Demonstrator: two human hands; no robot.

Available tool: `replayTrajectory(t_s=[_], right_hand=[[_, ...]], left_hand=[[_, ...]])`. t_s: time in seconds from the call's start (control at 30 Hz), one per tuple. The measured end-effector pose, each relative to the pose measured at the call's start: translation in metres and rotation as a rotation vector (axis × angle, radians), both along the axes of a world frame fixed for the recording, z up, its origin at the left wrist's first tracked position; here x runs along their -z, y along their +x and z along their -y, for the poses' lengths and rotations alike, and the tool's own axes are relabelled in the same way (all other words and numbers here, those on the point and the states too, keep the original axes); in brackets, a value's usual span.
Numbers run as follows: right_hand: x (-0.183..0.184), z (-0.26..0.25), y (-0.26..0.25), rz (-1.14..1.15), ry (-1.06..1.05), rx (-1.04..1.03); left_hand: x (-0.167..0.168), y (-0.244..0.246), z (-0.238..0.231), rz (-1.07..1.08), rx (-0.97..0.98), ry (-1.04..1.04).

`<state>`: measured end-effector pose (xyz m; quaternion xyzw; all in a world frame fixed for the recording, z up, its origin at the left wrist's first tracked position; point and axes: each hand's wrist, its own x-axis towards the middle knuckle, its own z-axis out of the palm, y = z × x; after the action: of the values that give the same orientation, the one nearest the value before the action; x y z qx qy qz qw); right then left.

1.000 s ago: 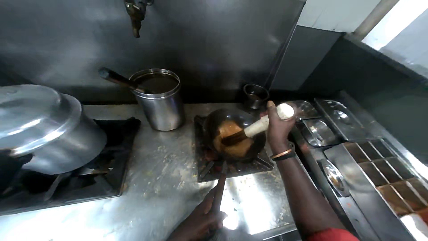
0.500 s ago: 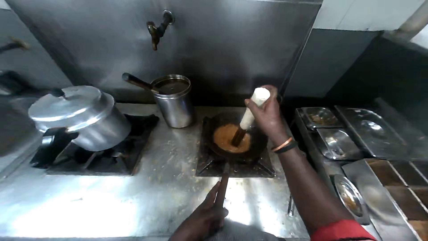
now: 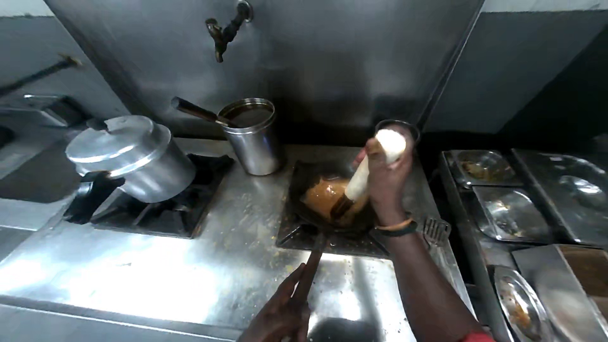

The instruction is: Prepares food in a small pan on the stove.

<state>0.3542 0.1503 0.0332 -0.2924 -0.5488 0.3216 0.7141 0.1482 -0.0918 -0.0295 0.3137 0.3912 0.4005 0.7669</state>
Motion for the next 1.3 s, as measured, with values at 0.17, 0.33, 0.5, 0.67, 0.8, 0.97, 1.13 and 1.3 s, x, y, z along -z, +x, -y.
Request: replayTrajectory(t_s=[0.17,0.33,0.5,0.67,0.8,0.97,1.13,1.3], right_hand=[[-0.001,-0.001,0.011,0.096,-0.095,0.046],[0.029,0.003,0.003,0.017,0.028,0.081],[0.003,0.021,0.004,0.083,-0.011,0.072],[0.036,0.016,0.003,0.133,-0.014,0.067],[0.037,0.038,0.01,0.078,-0.016,0.026],[0.047,0.041,0.01,0.094,-0.041,0.067],[0.072,0.016,0.007,0.05,0.079,0.073],[0.021,-0.011,0.003,0.127,-0.049,0.156]], left_hand=[[0.011,-0.002,0.002,0.014,-0.012,-0.027],[0.011,-0.003,0.001,0.045,0.008,-0.03],[0.009,0.0,-0.003,0.004,0.037,-0.004],[0.008,-0.002,-0.001,-0.02,0.053,-0.02],[0.011,-0.005,-0.005,-0.017,0.061,0.006],[0.009,-0.007,-0.007,-0.022,0.112,0.035],[0.012,-0.007,-0.005,-0.022,0.094,0.028],[0.005,-0.004,-0.006,-0.076,0.158,0.107]])
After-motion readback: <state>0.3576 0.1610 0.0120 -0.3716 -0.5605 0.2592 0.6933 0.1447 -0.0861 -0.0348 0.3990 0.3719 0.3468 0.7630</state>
